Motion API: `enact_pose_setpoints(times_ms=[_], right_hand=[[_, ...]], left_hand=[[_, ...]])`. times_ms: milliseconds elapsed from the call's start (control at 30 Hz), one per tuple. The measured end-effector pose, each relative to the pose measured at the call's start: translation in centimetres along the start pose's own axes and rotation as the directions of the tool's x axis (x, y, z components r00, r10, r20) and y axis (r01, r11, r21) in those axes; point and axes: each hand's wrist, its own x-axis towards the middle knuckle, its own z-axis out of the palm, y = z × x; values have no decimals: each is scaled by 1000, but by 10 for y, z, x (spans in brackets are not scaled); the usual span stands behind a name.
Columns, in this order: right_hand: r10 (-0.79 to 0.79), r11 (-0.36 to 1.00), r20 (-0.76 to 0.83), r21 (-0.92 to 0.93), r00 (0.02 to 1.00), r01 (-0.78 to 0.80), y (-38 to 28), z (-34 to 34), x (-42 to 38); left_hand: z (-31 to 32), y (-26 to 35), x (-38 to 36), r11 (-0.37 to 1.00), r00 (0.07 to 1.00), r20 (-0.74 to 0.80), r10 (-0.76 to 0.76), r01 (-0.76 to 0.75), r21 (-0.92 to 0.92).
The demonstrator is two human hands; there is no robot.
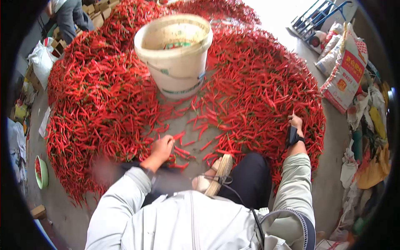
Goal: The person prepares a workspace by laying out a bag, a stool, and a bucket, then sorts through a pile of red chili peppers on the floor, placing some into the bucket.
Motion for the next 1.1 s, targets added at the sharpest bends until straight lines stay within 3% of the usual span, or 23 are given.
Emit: enact_pose_setpoints(times_ms=[33,100,167,200,233,267,300,333,367,433,500,567,600,633,700,733,800,833,900,933,967,1033,1100], right_hand=[[-59,943,-97,321,994,87,-4,1,-7],[20,792,-143,607,990,72,-88,-34,-57],[248,670,50,713,967,-209,-102,-39,-70],[255,783,76,568,964,-252,-87,-34,-67],[261,786,83,560,962,-262,-68,-26,-59],[106,964,17,244,994,-107,-73,-22,-60],[-63,992,13,-110,998,64,-76,-20,-60],[282,959,65,-53,957,-279,-78,-29,-56],[290,956,67,-63,955,-286,-106,-32,-68],[174,978,-409,-31,896,-204,-152,-32,-87],[17,992,-282,128,959,20,-182,-23,-91],[-80,997,-176,-11,981,79,-241,-11,-108],[-202,978,-83,43,976,206,-261,1,-113],[-181,979,113,110,977,169,-269,20,-110],[-247,968,348,133,904,213,-302,56,-122],[-375,923,378,234,847,304,-312,75,-129],[-476,868,457,111,751,484,-341,101,-134],[-510,834,482,74,713,547,-347,120,-131],[-403,886,502,2,765,465,-353,149,-136],[-289,923,506,-78,812,378,-360,159,-142],[-289,923,517,-75,806,378,-366,167,-151],[-240,872,685,-160,688,463,-382,171,-184],[-432,761,709,-45,557,647,-389,173,-217]], left_hand=[[3,-2,3,1000,1000,2,3,-3,-4],[7,-6,6,996,996,-39,83,-84,-5],[4,-5,7,997,997,-22,80,-79,22],[2,-6,4,998,998,-7,63,-63,22],[2,-6,6,999,999,5,40,-40,35],[3,-7,10,999,1000,12,21,-22,46],[6,-11,13,999,1000,21,17,-18,40],[7,-16,14,999,1000,9,25,-26,47],[10,-21,16,998,999,-1,36,-36,56],[9,-19,19,999,1000,25,-4,2,51],[11,-24,25,999,1000,10,23,-23,42],[23,-44,36,998,998,-4,67,-67,-9],[29,-52,40,993,994,-22,106,-107,-57],[29,-51,42,993,995,-13,101,-102,-61],[22,-40,48,993,997,-27,78,-75,90],[21,-37,54,994,997,-23,69,-66,91],[17,-33,69,945,988,-63,140,-114,305],[14,-28,77,945,990,-61,129,-105,308],[6,-23,92,887,987,-145,-72,130,444],[1,-26,98,884,986,-142,-84,139,447],[-4,-29,103,846,975,-183,-125,202,494],[-6,-40,111,800,961,-221,-166,263,539],[-4,-54,113,803,962,-170,-215,273,529]])
